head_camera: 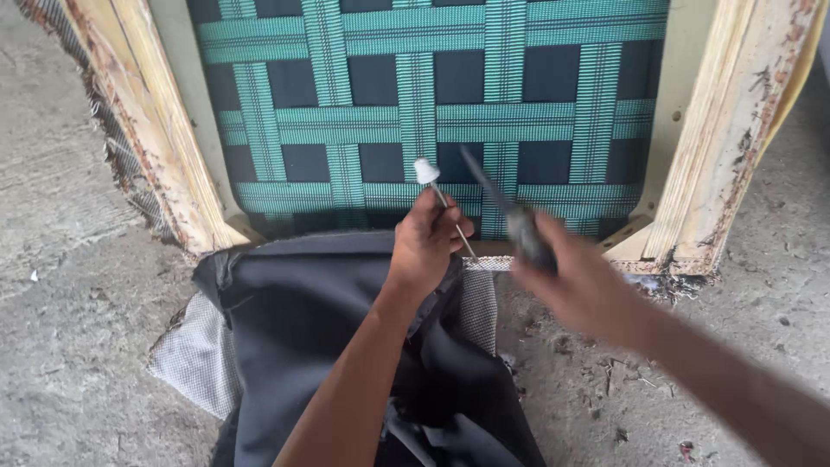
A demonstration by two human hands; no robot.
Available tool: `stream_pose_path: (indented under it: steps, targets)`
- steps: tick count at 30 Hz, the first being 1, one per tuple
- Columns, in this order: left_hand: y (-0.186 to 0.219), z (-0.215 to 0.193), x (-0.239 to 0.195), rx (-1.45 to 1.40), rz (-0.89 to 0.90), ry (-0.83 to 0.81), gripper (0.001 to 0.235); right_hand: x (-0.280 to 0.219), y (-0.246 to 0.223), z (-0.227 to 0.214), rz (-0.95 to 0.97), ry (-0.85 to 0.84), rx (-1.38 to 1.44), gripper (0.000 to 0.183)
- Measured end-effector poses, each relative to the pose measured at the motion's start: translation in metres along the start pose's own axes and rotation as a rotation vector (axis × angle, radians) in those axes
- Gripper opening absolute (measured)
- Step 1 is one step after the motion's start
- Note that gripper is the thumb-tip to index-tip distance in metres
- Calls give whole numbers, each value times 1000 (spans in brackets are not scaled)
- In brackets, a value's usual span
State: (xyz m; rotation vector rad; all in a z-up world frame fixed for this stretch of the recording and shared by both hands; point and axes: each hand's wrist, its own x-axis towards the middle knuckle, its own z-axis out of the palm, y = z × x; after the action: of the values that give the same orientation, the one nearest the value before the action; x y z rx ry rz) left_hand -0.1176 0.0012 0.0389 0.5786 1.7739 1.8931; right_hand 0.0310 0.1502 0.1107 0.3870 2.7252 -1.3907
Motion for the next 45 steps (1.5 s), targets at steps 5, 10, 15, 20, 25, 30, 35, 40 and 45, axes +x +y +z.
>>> stream_pose_path:
  steps: [5,10,15,20,25,30,35,40,45]
  targets:
    - [-3,5,-4,122,134,-18,4,67,-91,-61,-318,170,-399,76]
    - [4,6,0,157,69,-35,6,90,-135,-68,-132,-145,-969,69]
    - [6,6,4,157,37,-44,8,98,-136,-67,-509,184,-799,79]
    - [2,5,-1,210,70,-53,9,93,-139,-66,-218,-85,-944,78]
    - [4,3,6,145,17,-73,10,86,-154,-66,-459,74,-908,84]
    - [-6,7,5,190,7,-42,10,94,-154,-70,-284,89,-808,70]
    - [-12,8,10,209,65,-68,11,109,-139,-67,-112,-205,-1205,65]
    - [-13,8,12,235,77,-68,14,120,-135,-70,-314,91,-977,73]
    - [-13,11,14,258,24,-82,15,115,-127,-78,-48,12,-862,75]
